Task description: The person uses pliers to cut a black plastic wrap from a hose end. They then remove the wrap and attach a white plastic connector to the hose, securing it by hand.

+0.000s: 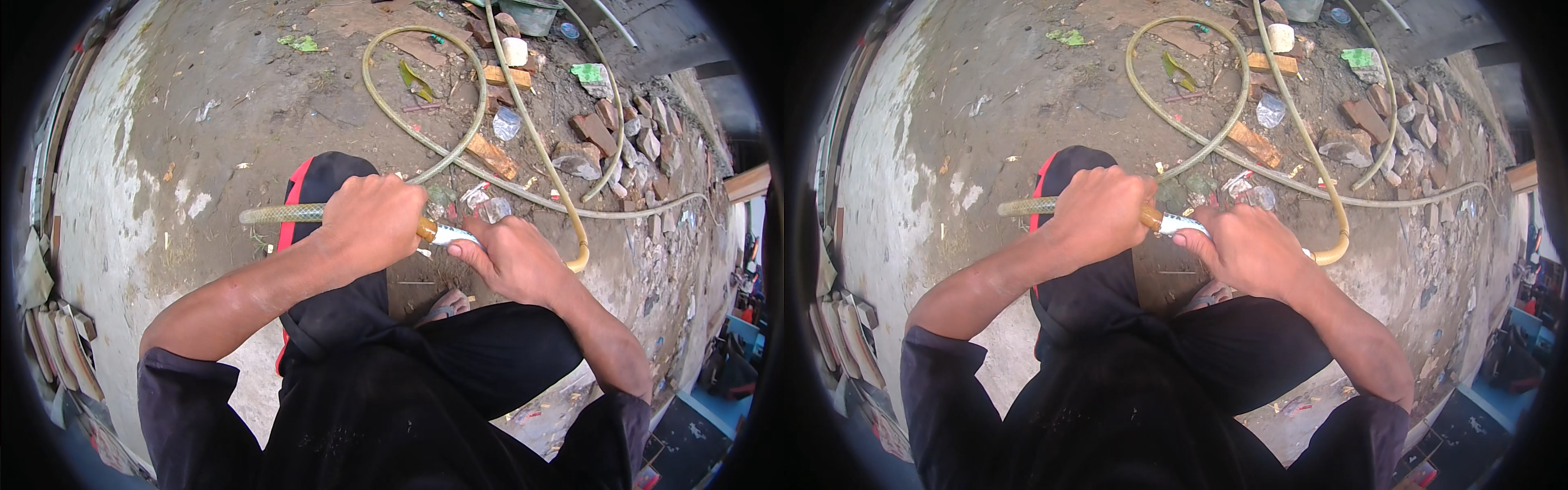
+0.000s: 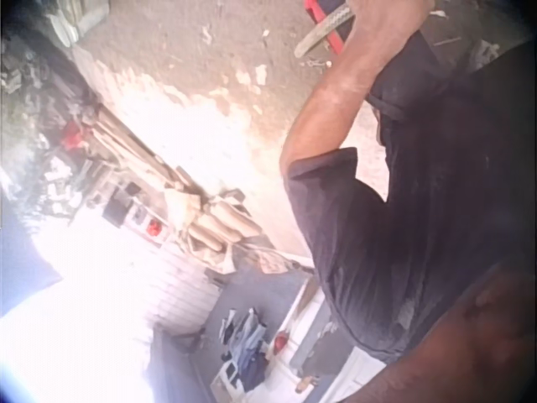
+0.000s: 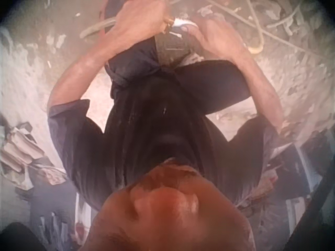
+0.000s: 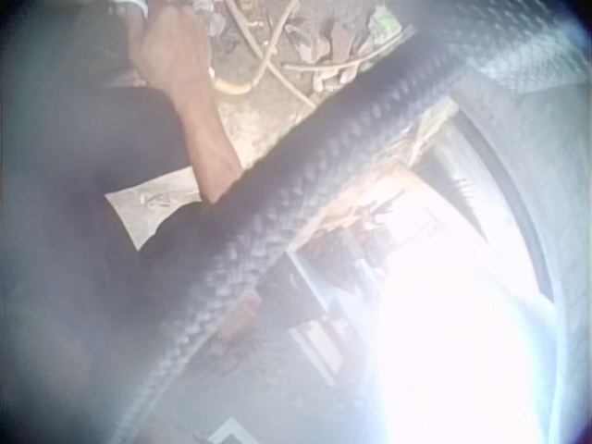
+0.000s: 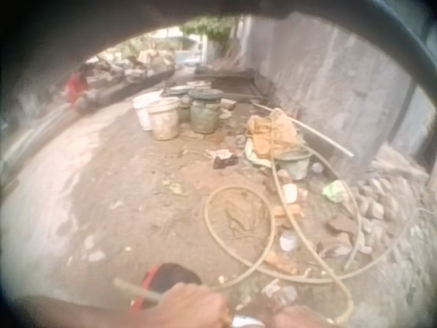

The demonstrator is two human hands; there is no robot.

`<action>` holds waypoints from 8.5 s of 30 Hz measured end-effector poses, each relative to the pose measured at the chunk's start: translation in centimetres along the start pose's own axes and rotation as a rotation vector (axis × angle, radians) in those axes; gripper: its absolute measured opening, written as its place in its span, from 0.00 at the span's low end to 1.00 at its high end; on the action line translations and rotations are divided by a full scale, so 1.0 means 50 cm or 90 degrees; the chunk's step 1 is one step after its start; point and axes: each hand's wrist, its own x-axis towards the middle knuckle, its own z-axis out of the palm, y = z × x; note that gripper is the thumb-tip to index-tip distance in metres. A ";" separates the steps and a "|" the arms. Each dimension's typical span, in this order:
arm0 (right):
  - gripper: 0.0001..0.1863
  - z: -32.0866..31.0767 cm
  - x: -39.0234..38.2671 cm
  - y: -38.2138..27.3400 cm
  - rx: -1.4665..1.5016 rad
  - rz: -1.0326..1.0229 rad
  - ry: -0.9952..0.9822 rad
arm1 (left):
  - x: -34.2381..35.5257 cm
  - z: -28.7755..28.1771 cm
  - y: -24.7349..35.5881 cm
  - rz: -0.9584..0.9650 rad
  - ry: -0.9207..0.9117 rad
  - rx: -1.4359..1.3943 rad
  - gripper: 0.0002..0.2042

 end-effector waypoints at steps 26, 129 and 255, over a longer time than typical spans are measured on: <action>0.28 0.036 0.002 0.018 0.034 -0.042 0.088 | -0.007 0.021 0.012 -0.020 0.128 0.104 0.07; 0.29 0.038 -0.029 0.051 -0.085 -0.141 0.308 | -0.029 -0.030 0.029 0.166 0.001 -0.102 0.12; 0.21 0.046 -0.028 0.065 -0.266 -0.265 0.295 | 0.013 0.024 0.006 0.197 -0.033 -0.179 0.31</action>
